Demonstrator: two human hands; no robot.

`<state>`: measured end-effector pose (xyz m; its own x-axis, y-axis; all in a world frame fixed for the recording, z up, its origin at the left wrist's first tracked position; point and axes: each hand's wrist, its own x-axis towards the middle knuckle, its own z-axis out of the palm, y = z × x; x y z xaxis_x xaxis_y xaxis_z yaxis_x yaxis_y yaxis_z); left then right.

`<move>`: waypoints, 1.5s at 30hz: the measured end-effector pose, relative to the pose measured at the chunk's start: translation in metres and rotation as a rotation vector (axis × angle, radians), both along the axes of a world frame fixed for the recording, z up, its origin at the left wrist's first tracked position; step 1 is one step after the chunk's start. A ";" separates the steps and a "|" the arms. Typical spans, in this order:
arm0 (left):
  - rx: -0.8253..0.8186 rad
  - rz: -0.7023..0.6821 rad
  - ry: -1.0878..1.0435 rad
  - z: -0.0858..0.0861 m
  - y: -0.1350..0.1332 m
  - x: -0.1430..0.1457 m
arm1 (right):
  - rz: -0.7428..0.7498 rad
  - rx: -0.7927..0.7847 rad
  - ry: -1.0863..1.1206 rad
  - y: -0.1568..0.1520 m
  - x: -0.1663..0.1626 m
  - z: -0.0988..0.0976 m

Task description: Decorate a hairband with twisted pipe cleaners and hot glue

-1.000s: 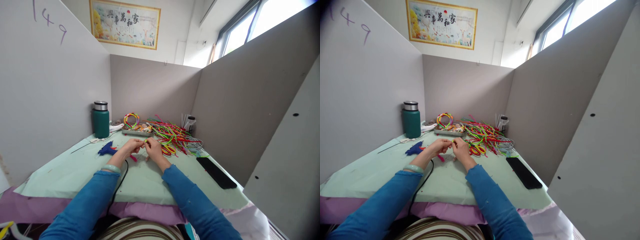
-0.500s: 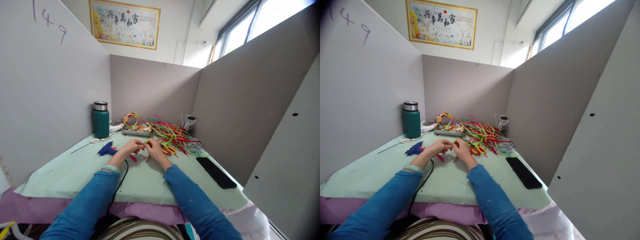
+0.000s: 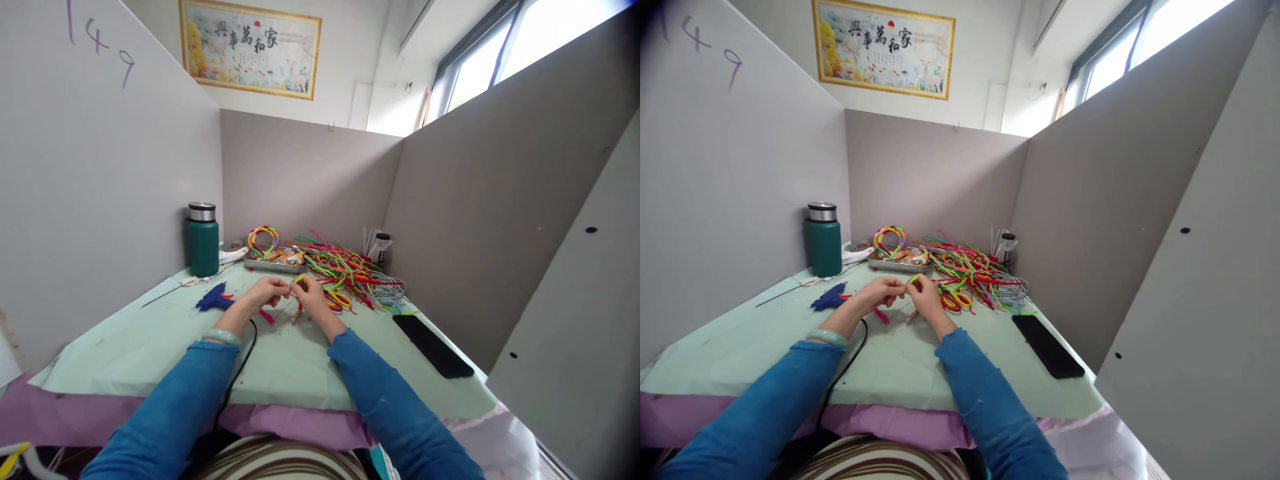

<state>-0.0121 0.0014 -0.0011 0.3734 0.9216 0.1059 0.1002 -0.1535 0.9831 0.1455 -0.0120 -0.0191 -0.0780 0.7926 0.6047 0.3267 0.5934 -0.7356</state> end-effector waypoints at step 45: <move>0.265 0.148 0.326 -0.004 0.004 0.005 | -0.178 0.206 -0.323 -0.002 0.004 -0.002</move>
<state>-0.0069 0.0056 -0.0050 0.2923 0.9245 0.2446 0.4382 -0.3568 0.8250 0.1492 -0.0137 -0.0215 -0.1625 0.6761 0.7186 0.6315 0.6309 -0.4508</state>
